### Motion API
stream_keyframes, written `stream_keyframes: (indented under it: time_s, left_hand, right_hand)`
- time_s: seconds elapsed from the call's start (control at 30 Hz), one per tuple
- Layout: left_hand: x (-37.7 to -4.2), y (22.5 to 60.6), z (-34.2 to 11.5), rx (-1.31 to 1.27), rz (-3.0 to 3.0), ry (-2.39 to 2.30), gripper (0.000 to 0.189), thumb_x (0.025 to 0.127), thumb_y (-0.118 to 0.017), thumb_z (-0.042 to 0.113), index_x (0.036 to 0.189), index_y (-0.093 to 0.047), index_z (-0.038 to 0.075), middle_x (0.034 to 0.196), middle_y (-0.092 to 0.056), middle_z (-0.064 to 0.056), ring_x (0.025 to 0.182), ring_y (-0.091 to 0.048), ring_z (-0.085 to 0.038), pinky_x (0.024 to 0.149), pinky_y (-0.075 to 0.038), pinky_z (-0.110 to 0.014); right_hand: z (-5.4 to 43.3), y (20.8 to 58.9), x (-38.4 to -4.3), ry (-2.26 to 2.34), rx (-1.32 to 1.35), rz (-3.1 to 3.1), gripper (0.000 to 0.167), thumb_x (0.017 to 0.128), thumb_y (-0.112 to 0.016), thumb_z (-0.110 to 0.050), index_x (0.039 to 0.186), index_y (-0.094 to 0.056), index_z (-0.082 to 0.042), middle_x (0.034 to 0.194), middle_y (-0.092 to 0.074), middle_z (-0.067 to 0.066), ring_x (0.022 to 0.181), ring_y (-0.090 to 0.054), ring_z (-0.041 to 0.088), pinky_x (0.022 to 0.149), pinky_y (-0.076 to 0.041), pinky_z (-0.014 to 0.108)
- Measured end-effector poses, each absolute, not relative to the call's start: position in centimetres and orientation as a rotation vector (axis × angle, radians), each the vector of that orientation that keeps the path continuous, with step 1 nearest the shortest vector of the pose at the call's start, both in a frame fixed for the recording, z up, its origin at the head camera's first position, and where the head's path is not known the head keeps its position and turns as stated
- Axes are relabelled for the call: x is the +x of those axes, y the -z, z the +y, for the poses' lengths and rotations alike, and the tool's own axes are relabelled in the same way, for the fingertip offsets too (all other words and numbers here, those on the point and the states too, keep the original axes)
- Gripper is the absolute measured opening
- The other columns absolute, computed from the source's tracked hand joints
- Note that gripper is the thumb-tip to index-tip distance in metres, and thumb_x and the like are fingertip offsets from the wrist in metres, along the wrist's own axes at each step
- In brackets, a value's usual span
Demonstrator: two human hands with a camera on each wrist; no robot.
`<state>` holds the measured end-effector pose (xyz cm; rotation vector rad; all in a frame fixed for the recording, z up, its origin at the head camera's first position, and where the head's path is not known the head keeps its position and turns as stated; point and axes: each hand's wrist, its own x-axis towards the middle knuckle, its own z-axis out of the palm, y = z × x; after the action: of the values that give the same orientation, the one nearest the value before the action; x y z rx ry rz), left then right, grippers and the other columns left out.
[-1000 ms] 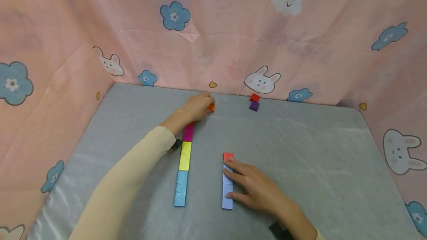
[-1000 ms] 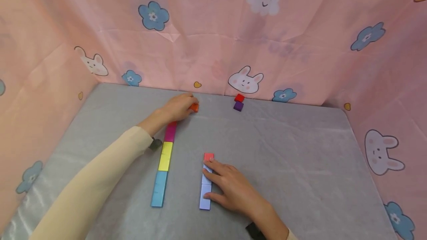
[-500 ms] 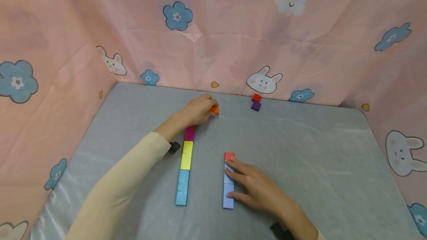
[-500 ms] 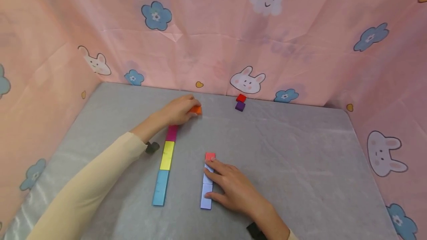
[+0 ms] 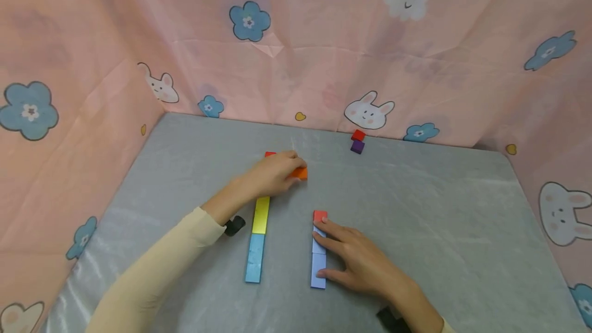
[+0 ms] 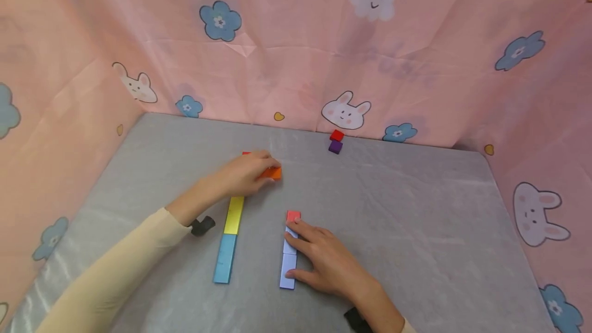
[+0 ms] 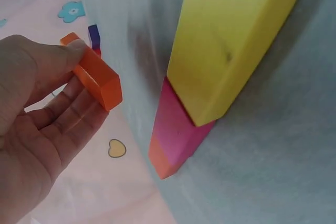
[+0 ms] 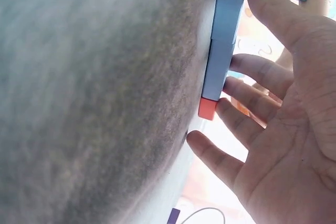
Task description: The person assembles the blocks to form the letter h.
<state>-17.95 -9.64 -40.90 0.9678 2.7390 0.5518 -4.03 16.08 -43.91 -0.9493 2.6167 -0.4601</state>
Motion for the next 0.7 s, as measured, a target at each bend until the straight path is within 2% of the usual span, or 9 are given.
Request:
stream_keyframes:
  time_s: [0.37,0.7]
  left_hand:
    - [-15.6,42.7,-10.3,0.982,2.739,-0.531,0.035,0.101,-0.073,0.022,0.133,-0.071,0.007,0.116,-0.071,-0.007,0.096,-0.063,-0.019,0.09,-0.06,-0.031]
    - [-14.7,43.1,-10.5,0.989,2.736,-0.513,0.036,0.099,-0.075,0.019,0.133,-0.072,0.007,0.116,-0.071,-0.007,0.099,-0.065,-0.019,0.091,-0.062,-0.03]
  right_hand:
    - [16.0,43.9,-4.2,0.45,-0.94,2.606,0.075,0.094,-0.074,-0.058,0.154,-0.056,-0.017,0.17,-0.043,0.006,0.154,-0.047,0.029,0.121,-0.046,0.056]
    - [16.0,43.8,-4.2,0.442,-0.93,2.597,0.075,0.095,-0.074,-0.058,0.155,-0.056,-0.017,0.17,-0.043,0.006,0.154,-0.047,0.03,0.12,-0.047,0.057]
